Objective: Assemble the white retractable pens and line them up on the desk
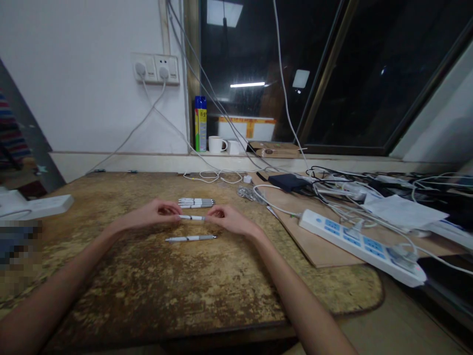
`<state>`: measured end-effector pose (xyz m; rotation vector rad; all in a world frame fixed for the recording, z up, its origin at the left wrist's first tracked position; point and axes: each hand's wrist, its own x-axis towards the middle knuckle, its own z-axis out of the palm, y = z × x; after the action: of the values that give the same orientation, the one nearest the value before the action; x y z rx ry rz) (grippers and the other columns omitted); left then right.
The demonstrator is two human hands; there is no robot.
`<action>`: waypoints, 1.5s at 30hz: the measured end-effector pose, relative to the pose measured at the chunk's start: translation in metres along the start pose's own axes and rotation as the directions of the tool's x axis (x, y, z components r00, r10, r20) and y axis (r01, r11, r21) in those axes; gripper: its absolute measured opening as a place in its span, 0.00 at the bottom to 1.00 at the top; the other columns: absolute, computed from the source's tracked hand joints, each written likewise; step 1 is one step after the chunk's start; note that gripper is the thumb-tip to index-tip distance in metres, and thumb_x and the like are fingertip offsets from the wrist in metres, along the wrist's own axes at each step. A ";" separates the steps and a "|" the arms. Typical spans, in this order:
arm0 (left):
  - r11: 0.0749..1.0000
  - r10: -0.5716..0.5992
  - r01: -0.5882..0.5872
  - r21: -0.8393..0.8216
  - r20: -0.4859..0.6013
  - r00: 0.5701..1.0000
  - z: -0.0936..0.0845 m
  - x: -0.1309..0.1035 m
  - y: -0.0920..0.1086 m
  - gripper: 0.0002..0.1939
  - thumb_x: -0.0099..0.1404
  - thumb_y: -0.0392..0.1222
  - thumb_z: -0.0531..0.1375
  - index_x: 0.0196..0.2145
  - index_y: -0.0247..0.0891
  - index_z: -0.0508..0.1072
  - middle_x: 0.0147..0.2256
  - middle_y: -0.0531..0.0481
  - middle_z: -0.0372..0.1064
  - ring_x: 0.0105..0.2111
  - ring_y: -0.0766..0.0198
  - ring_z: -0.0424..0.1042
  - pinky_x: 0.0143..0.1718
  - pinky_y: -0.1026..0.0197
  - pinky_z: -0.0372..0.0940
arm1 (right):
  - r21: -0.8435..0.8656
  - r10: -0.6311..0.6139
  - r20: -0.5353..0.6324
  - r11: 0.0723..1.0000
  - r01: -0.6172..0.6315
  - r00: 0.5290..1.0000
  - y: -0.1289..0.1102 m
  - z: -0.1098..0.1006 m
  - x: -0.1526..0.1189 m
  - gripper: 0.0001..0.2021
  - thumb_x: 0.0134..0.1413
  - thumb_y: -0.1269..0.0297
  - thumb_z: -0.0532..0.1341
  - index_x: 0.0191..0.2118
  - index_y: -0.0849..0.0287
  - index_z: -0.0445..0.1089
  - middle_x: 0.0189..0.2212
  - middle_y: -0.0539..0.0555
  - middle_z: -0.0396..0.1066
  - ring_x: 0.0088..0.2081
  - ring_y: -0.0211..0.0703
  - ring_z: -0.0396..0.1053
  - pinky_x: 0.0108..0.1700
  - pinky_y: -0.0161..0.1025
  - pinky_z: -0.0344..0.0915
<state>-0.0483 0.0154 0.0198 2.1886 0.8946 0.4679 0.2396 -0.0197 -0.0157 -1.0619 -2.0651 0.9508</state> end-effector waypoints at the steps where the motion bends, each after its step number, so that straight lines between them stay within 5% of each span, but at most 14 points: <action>1: 1.000 -0.017 0.016 0.019 0.051 0.999 -0.001 -0.001 0.000 0.17 0.62 0.54 0.63 0.42 0.39 0.79 0.37 0.48 0.77 0.36 0.60 0.72 0.36 0.62 0.62 | 0.010 0.007 0.033 1.000 -0.008 0.999 0.002 0.001 -0.001 0.18 0.58 0.49 0.62 0.40 0.62 0.75 0.33 0.53 0.75 0.33 0.40 0.67 0.35 0.36 0.61; 6: 0.996 -0.041 0.023 0.082 0.227 0.973 0.000 -0.001 -0.005 0.19 0.60 0.55 0.64 0.42 0.39 0.80 0.36 0.48 0.77 0.33 0.62 0.70 0.33 0.63 0.61 | -0.043 0.035 0.148 0.999 -0.029 0.988 0.009 0.005 -0.002 0.18 0.57 0.50 0.63 0.38 0.63 0.77 0.30 0.53 0.74 0.29 0.38 0.66 0.31 0.35 0.60; 20: 0.993 0.012 -0.036 0.108 0.215 0.976 0.002 0.000 -0.007 0.15 0.59 0.54 0.65 0.37 0.43 0.82 0.31 0.50 0.76 0.30 0.62 0.70 0.29 0.65 0.60 | -0.051 -0.011 0.109 0.999 0.016 0.994 0.013 0.009 -0.002 0.16 0.57 0.51 0.63 0.36 0.61 0.78 0.29 0.52 0.75 0.29 0.39 0.67 0.30 0.35 0.61; 25: 0.986 -0.035 0.046 0.160 -0.069 0.997 0.004 0.002 -0.017 0.18 0.64 0.55 0.58 0.40 0.40 0.80 0.32 0.49 0.75 0.31 0.60 0.70 0.32 0.62 0.62 | -0.101 -0.035 -0.059 0.995 0.028 0.998 0.017 0.008 0.002 0.16 0.62 0.54 0.58 0.33 0.61 0.75 0.26 0.51 0.72 0.28 0.39 0.65 0.32 0.36 0.60; 28: 0.962 -0.069 0.141 0.233 -0.292 0.954 0.004 0.005 -0.030 0.19 0.64 0.52 0.56 0.44 0.37 0.78 0.35 0.46 0.74 0.34 0.57 0.70 0.36 0.59 0.64 | -0.136 -0.005 -0.188 0.991 -0.021 0.982 0.026 0.006 0.005 0.15 0.61 0.55 0.59 0.33 0.62 0.75 0.26 0.51 0.73 0.28 0.39 0.66 0.32 0.36 0.60; 31: 0.924 -0.057 0.196 0.328 -0.389 0.919 0.003 0.007 -0.042 0.19 0.62 0.49 0.58 0.44 0.37 0.79 0.41 0.42 0.74 0.41 0.52 0.69 0.45 0.54 0.64 | -0.147 0.042 -0.287 0.985 -0.087 0.957 0.036 0.005 0.007 0.13 0.58 0.56 0.62 0.33 0.62 0.76 0.29 0.53 0.75 0.31 0.42 0.69 0.34 0.37 0.61; 36: 0.894 -0.070 0.240 0.379 -0.411 0.909 0.006 0.008 -0.049 0.17 0.61 0.48 0.59 0.43 0.38 0.80 0.43 0.41 0.72 0.46 0.48 0.67 0.52 0.49 0.61 | -0.181 0.030 -0.373 0.978 -0.105 0.927 0.047 0.007 0.010 0.11 0.55 0.58 0.64 0.36 0.61 0.77 0.33 0.55 0.77 0.34 0.44 0.71 0.37 0.38 0.64; 45: 0.924 -0.020 0.166 0.346 -0.389 0.921 0.008 0.011 -0.058 0.16 0.62 0.48 0.58 0.43 0.41 0.80 0.43 0.43 0.73 0.48 0.49 0.67 0.54 0.49 0.60 | -0.030 0.007 -0.329 0.999 -0.018 0.944 0.052 0.015 0.018 0.11 0.56 0.59 0.61 0.39 0.60 0.76 0.40 0.56 0.77 0.40 0.45 0.72 0.45 0.41 0.66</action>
<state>-0.0625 0.0485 -0.0274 2.4223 1.3915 0.7415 0.2404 0.0121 -0.0624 -1.1649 -1.8045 0.6928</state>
